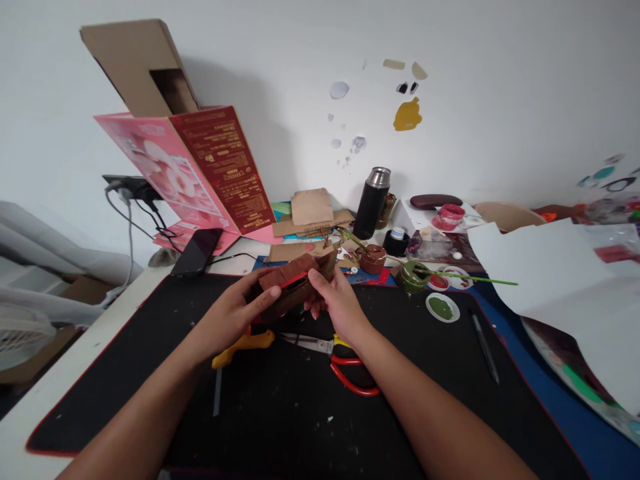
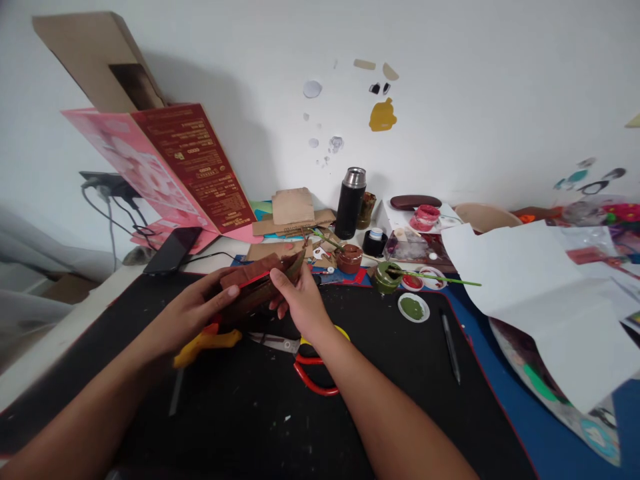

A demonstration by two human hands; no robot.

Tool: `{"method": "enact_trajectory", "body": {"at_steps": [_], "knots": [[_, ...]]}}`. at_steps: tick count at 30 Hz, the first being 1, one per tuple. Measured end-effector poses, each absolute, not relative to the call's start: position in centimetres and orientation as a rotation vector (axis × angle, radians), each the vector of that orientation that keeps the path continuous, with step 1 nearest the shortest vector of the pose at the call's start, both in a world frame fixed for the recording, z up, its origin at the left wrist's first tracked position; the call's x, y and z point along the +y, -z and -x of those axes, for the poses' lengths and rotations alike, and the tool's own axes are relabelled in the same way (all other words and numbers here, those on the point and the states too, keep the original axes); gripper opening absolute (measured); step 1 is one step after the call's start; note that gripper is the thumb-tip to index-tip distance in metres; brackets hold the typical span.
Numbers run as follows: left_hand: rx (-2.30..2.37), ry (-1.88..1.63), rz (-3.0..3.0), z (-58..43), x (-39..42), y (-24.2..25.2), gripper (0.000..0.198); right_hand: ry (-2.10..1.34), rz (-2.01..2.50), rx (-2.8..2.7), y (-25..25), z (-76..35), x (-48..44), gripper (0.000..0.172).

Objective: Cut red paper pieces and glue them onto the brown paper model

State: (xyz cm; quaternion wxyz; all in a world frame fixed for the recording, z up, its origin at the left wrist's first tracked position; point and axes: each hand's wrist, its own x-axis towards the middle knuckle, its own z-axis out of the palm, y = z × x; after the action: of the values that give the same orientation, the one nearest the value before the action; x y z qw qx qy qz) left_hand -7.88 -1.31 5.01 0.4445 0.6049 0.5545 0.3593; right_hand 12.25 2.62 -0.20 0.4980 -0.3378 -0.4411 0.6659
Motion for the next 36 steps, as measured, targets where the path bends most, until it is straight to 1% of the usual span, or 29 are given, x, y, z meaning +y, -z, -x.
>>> {"method": "enact_trajectory", "body": {"at_steps": [14,20,25,36], "knots": [[1.360,-0.885,-1.482,7.89,-1.32,-4.84,0.071,-1.587,0.838,-1.074,0.42,-12.11,2.60,0.060],[1.400,-0.877,-1.493,7.94,-1.26,-4.72,0.078,-1.593,0.838,-1.072,0.47,-12.08,2.63,0.059],[1.385,-0.869,-1.519,7.96,-1.25,-4.81,0.073,-1.590,0.837,-1.082,0.57,-12.04,2.66,0.059],[1.384,-0.865,-1.507,7.93,-1.29,-4.81,0.073,-1.588,0.842,-1.075,0.63,-12.03,2.70,0.060]]}}
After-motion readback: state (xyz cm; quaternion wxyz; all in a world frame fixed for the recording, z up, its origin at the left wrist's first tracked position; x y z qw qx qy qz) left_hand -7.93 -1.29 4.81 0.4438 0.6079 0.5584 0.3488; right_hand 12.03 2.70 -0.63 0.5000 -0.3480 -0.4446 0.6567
